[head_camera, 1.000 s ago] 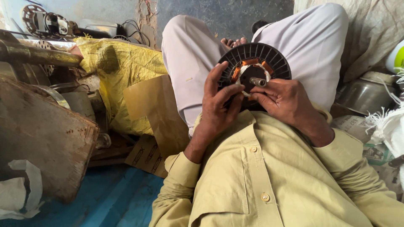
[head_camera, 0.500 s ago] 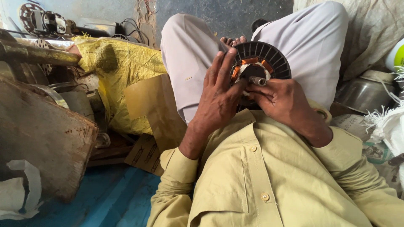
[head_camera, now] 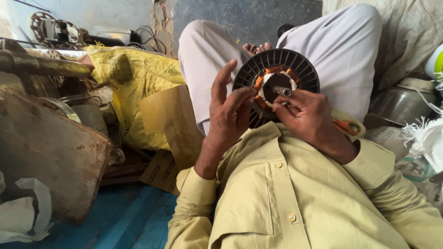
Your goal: The person sits on the floor and works on a circular electric motor stator. They use pliers to cut wires and then use their hands to insert and adjust thin wires into the slots of the stator. The person repeatedly picks up wires and places them into the stator.
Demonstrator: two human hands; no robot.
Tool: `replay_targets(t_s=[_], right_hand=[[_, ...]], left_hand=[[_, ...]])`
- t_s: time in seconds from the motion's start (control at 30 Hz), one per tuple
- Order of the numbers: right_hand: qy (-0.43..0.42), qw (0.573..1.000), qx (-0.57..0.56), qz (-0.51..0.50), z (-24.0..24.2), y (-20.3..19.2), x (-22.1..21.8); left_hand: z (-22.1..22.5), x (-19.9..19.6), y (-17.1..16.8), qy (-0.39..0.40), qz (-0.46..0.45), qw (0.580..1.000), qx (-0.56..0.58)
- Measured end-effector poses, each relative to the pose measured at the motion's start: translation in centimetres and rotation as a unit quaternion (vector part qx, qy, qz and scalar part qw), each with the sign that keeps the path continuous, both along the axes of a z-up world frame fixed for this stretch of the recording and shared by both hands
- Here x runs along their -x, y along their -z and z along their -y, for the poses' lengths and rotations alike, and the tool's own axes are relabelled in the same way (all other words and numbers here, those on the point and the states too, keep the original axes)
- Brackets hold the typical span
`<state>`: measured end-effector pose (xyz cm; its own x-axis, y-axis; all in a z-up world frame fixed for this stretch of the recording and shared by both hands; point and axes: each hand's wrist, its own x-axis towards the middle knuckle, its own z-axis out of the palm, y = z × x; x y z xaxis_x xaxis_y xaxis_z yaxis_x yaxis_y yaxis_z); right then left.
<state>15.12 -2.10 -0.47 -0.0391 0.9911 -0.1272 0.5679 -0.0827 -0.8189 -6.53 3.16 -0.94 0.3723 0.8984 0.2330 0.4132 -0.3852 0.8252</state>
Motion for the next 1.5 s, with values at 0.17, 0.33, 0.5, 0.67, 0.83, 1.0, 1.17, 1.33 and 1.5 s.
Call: replay_targets(t_s=[0.17,0.33,0.5,0.67,0.83,1.0,1.17,1.33,1.5], right_hand=[[0.096,0.989,0.018,-0.113,1.1,0.6,-1.7],[0.095,0.994,0.015,-0.057,1.9,1.6,-2.8],[0.105,0.994,0.003,-0.019,1.8,2.3,-2.9],[0.112,0.993,0.014,-0.017,2.1,3.1,-2.9],[0.143,0.984,0.083,-0.072,2.3,4.8,-3.6],[0.155,0.978,0.098,-0.104,2.6,6.2,-3.9],[0.164,0.959,0.104,-0.208,2.5,9.2,-5.1],[0.239,0.896,0.113,-0.356,3.1,12.6,-6.5],[0.285,0.85,0.097,-0.433,3.1,11.3,-7.8]], left_hand=[[1.3,-0.6,0.1,0.022,0.036,0.999,0.008],[2.0,-2.3,0.6,0.073,-0.083,0.992,-0.055],[2.6,-3.3,0.4,0.044,-0.083,0.995,-0.016],[3.0,-2.9,1.0,0.045,-0.12,0.989,-0.076],[3.3,-2.7,2.8,0.037,-0.113,0.989,-0.089],[4.0,-4.7,3.8,0.0,-0.047,0.997,-0.069],[3.4,-5.9,4.1,-0.008,-0.04,0.997,-0.066],[3.4,-6.0,4.2,-0.006,0.007,0.999,-0.051],[3.4,-6.1,3.5,-0.008,0.009,0.999,-0.046]])
